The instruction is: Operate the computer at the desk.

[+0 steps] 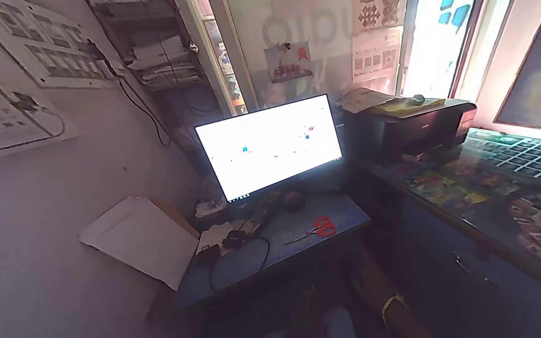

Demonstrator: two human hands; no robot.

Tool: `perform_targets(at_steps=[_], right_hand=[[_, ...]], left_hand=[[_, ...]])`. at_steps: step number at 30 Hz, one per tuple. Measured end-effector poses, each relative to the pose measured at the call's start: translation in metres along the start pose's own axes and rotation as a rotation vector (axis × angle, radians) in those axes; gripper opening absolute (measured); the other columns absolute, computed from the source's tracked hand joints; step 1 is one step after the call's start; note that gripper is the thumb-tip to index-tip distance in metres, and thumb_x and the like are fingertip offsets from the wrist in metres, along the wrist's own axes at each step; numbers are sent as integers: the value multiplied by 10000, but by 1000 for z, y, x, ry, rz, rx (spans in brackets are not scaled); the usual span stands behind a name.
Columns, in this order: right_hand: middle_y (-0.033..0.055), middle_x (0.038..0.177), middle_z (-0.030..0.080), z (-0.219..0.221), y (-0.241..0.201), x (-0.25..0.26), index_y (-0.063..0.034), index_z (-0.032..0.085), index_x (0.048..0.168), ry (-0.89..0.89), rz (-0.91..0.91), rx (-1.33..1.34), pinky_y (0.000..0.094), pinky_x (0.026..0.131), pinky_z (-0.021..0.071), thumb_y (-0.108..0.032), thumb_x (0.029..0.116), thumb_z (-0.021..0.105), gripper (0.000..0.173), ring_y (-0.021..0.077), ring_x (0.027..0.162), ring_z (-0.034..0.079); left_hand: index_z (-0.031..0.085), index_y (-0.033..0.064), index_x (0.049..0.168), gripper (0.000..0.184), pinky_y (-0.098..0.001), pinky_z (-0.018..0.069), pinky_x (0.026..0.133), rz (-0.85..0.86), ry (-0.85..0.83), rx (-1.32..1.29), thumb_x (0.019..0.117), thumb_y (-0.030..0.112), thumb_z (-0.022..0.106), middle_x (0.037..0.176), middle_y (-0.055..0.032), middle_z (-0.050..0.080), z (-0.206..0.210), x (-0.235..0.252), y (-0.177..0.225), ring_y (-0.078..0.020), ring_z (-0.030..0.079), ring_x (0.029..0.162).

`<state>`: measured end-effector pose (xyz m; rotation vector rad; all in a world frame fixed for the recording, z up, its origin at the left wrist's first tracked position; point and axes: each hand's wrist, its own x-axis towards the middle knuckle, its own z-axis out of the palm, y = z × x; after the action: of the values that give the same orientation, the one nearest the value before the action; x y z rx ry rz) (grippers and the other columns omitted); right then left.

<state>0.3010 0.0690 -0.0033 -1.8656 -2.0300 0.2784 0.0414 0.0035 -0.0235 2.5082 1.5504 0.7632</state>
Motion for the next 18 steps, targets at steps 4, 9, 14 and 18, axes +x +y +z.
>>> perform_targets(at_steps=[4, 9, 14, 18], right_hand=[[128, 1553, 483, 2, 1, 2, -192, 525, 1509, 18, -4, 3, 459, 1178, 396, -352, 990, 539, 543, 312, 1446, 447], [124, 1562, 473, 2, 2, 3, -197, 511, 1519, 11, -10, -6, 455, 1189, 384, -360, 989, 542, 555, 306, 1457, 434], [106, 1567, 471, 3, 3, 3, -202, 516, 1514, 3, -6, -13, 449, 1193, 377, -375, 988, 536, 554, 294, 1461, 428], [114, 1571, 462, 1, 2, 3, -181, 514, 1512, -14, -8, -13, 444, 1199, 367, -369, 992, 530, 553, 293, 1467, 419]], left_hand=[[743, 88, 1214, 352, -562, 376, 1165, 15, 33, -2, 1007, 317, 574, 1490, -176, 556, 0, 0, -1, -368, 518, 1390], [719, 34, 1215, 407, -565, 371, 1161, -51, 19, 35, 1006, 347, 564, 1503, -201, 532, -4, 1, 5, -396, 501, 1394], [703, 59, 1287, 428, -610, 280, 1202, -318, 109, 148, 950, 314, 637, 1545, -251, 463, -19, 5, 11, -449, 404, 1455], [635, 44, 1374, 549, -632, 219, 1216, -329, 155, 241, 993, 421, 518, 1593, -210, 417, -7, -4, -6, -446, 341, 1495]])
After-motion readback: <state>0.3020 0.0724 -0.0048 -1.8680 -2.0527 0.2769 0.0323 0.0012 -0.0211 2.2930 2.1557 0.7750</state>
